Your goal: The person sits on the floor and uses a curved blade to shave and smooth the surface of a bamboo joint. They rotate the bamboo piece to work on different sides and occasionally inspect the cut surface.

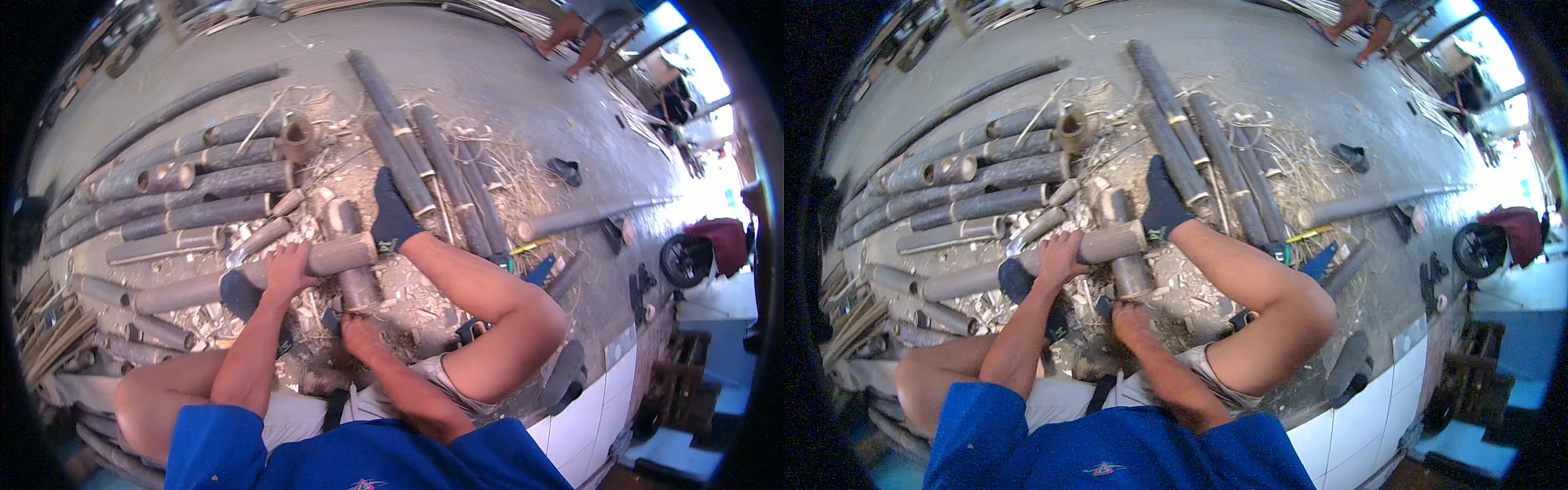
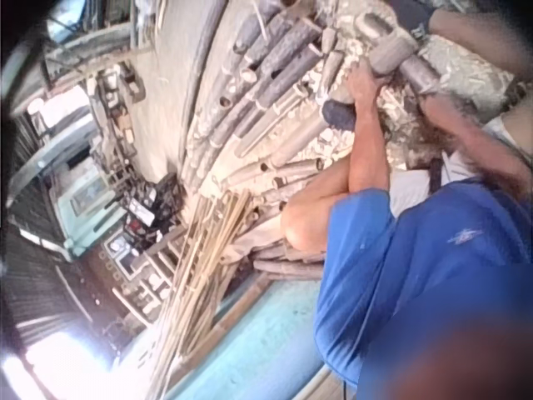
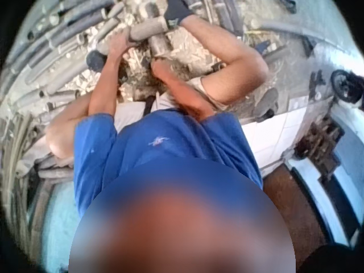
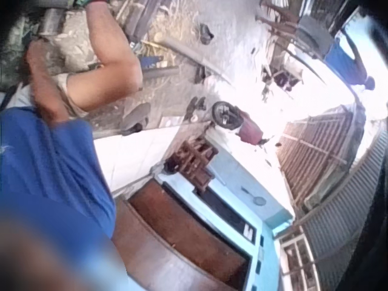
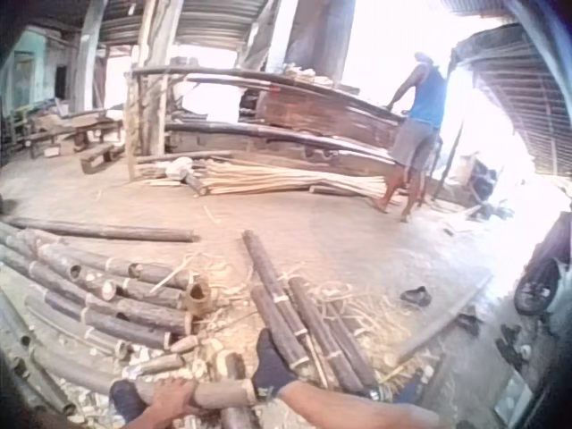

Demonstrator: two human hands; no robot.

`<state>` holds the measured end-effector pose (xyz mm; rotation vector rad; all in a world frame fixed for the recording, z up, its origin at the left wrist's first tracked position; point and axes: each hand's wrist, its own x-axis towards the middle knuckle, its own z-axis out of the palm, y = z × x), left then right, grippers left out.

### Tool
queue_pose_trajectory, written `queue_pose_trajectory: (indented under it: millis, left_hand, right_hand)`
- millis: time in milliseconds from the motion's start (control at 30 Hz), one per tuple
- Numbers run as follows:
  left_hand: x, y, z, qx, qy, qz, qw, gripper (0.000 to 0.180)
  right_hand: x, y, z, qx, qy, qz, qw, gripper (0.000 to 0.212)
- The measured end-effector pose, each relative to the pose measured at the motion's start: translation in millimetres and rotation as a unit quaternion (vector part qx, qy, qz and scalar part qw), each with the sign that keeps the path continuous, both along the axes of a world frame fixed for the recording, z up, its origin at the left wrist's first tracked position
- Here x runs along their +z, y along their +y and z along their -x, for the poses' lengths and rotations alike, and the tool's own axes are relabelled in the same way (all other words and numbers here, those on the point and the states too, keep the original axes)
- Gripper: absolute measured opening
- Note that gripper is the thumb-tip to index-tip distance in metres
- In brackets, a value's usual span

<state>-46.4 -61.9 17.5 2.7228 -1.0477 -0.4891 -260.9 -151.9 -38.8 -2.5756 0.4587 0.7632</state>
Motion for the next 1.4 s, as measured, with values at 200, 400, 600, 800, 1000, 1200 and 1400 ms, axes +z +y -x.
queue_pose_trajectory:
  millis: [200,400,600,800,1000,1200,1400]
  left_hand:
    - [1.2,-2.1,0.3,0.003,0.011,-0.012,1.0,0.092]
    - [-0.4,-3.2,-0.1,0.003,-0.003,-0.016,1.0,0.092]
    - [-1.6,-2.7,0.9,0.001,-0.011,0.003,1.0,0.087]
    - [-1.1,-2.7,-0.1,-0.009,-0.016,0.007,1.0,0.091]
    - [-4.9,-1.5,-1.5,0.002,-0.006,-0.003,1.0,0.093]
    - [-0.1,-8.9,-0.3,0.002,0.0,-0.058,0.998,0.092]
    - [-1.5,-24.9,15.5,-0.005,-0.016,0.006,1.0,0.097]
  right_hand:
    - [-4.6,1.0,1.5,-0.017,-0.026,-0.027,0.999,0.034]
    - [-15.7,5.5,1.2,-0.031,-0.05,-0.016,0.998,0.032]
    - [-18.5,4.1,0.9,-0.027,-0.041,-0.036,0.998,0.033]
    - [14.9,-1.3,-9.9,-0.042,0.004,-0.061,0.997,0.033]
    - [174.9,-55.5,-2.8,-0.226,-0.29,-0.378,0.849,0.046]
    - [302.5,-191.6,166.2,-0.538,-0.596,0.111,0.585,0.033]
    - [167.5,-246.1,255.7,-0.638,-0.248,0.144,0.715,0.038]
